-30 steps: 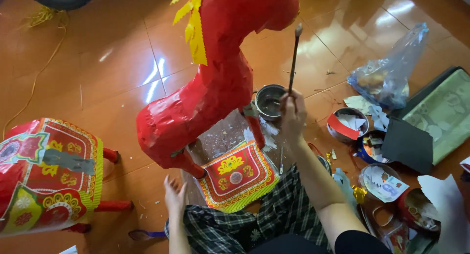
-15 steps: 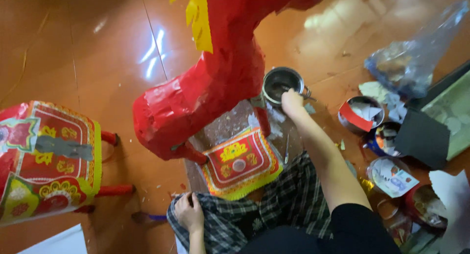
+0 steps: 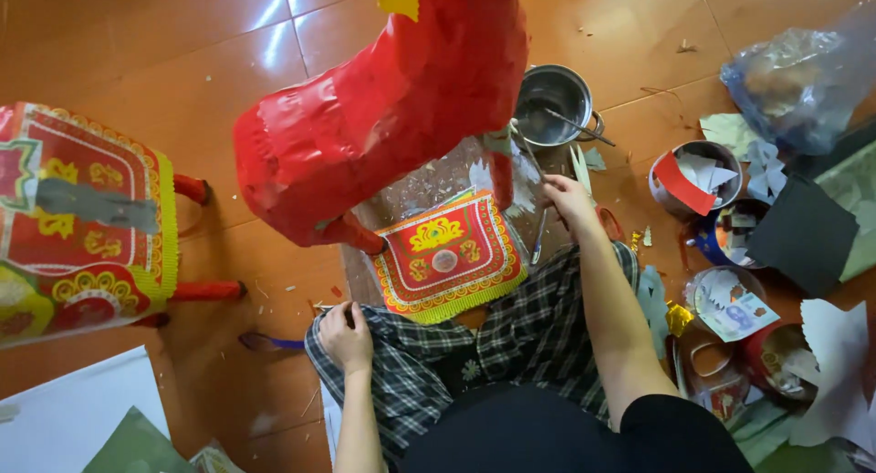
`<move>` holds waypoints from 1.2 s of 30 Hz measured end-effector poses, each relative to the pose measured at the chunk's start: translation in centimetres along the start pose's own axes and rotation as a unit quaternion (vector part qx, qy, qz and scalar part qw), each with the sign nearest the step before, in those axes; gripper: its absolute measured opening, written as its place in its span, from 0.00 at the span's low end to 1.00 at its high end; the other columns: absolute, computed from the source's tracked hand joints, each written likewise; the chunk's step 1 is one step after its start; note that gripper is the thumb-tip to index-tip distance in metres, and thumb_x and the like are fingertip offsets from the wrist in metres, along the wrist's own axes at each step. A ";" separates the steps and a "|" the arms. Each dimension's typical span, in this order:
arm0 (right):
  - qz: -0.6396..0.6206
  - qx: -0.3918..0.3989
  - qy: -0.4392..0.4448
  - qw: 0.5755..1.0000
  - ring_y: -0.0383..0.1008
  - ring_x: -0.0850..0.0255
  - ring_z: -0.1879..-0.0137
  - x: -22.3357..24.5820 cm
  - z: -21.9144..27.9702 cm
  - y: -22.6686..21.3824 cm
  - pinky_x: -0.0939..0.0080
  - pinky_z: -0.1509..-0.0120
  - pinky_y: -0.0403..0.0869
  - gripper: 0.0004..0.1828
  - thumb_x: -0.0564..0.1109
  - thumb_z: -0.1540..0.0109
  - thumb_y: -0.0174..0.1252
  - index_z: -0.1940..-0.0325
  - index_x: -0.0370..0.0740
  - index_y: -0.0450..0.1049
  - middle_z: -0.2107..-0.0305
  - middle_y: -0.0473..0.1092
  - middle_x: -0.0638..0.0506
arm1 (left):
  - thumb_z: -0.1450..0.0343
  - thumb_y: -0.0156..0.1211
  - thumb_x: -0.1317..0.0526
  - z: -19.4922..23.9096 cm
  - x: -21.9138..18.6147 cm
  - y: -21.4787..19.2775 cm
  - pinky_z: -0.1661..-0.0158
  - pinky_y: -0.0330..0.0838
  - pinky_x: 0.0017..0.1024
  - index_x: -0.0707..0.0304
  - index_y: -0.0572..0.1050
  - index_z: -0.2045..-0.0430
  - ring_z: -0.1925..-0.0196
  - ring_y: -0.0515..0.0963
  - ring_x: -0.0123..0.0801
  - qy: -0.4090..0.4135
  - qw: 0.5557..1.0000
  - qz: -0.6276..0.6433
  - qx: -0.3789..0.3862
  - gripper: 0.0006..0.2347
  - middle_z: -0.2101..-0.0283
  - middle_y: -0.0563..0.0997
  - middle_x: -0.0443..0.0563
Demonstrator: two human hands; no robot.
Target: Assembling and decorating traditional paper horses by gluing paper cutouts onto a frame.
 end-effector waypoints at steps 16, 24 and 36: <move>-0.298 0.017 -0.213 0.930 0.67 0.59 0.80 8.7 12.1 -0.5 0.69 0.79 0.60 0.07 0.40 0.24 0.56 0.42 0.45 0.70 0.74 0.69 0.40 | 0.40 0.81 0.67 -10.3 -5.5 5.8 0.33 0.64 0.60 0.79 0.62 0.31 0.35 0.73 0.72 -0.026 0.938 0.346 0.030 0.41 0.40 0.76 0.78; -0.140 0.057 -0.281 0.948 0.75 0.64 0.67 12.5 15.2 6.6 0.69 0.71 0.70 0.10 0.40 0.29 0.65 0.44 0.39 0.76 0.67 0.74 0.48 | 0.44 0.84 0.60 -11.6 -6.6 11.3 0.42 0.75 0.61 0.62 0.69 0.41 0.44 0.81 0.68 -0.122 0.940 0.317 0.048 0.36 0.49 0.79 0.68; -0.108 0.232 -0.266 0.929 0.70 0.63 0.71 12.8 19.5 25.0 0.64 0.72 0.73 0.09 0.37 0.29 0.61 0.46 0.38 0.81 0.70 0.72 0.47 | 0.32 0.74 0.55 -11.2 -5.3 14.1 0.48 0.79 0.61 0.66 0.67 0.32 0.47 0.85 0.68 -0.154 0.951 0.257 0.079 0.33 0.46 0.82 0.70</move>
Point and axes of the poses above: each hand's wrist, its own z-axis away from the middle knuckle, its own y-axis out of the palm, x = y × z, the point moved 1 cm from there along -z, towards the middle knuckle
